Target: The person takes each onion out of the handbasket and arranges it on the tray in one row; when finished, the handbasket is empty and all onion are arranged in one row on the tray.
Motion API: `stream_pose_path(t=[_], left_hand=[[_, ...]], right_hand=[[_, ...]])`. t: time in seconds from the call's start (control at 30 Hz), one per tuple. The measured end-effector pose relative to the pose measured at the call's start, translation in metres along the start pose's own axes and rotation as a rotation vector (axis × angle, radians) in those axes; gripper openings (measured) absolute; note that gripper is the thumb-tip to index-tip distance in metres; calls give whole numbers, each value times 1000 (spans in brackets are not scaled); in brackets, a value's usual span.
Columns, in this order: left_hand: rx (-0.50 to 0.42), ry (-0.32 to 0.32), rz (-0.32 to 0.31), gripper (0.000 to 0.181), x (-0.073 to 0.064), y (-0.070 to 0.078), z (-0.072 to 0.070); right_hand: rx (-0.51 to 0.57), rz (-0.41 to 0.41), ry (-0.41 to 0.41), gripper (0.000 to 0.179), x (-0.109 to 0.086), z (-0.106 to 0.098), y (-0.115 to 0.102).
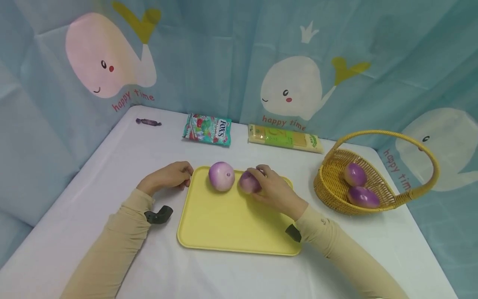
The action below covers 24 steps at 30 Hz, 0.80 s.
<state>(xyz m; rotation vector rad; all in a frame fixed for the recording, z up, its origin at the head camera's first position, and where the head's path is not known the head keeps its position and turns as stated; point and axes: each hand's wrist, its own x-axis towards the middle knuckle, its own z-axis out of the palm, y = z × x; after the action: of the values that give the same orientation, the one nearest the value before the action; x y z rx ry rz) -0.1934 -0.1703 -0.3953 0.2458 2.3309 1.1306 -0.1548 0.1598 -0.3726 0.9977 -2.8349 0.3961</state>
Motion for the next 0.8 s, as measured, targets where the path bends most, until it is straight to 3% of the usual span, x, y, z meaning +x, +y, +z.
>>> stream_pose_path(t=[0.4,0.63,0.8], left_hand=[[-4,2,-3,26,1,-1,1],[13,7,8,26,1,0,0],[9,8,-3,28,2,-1,1]], right_hand=[[12,4,-32,57,36,10,-24],[23,65,-85,72,34,7,-23],[17,139,-57,70,18,-7,-13]])
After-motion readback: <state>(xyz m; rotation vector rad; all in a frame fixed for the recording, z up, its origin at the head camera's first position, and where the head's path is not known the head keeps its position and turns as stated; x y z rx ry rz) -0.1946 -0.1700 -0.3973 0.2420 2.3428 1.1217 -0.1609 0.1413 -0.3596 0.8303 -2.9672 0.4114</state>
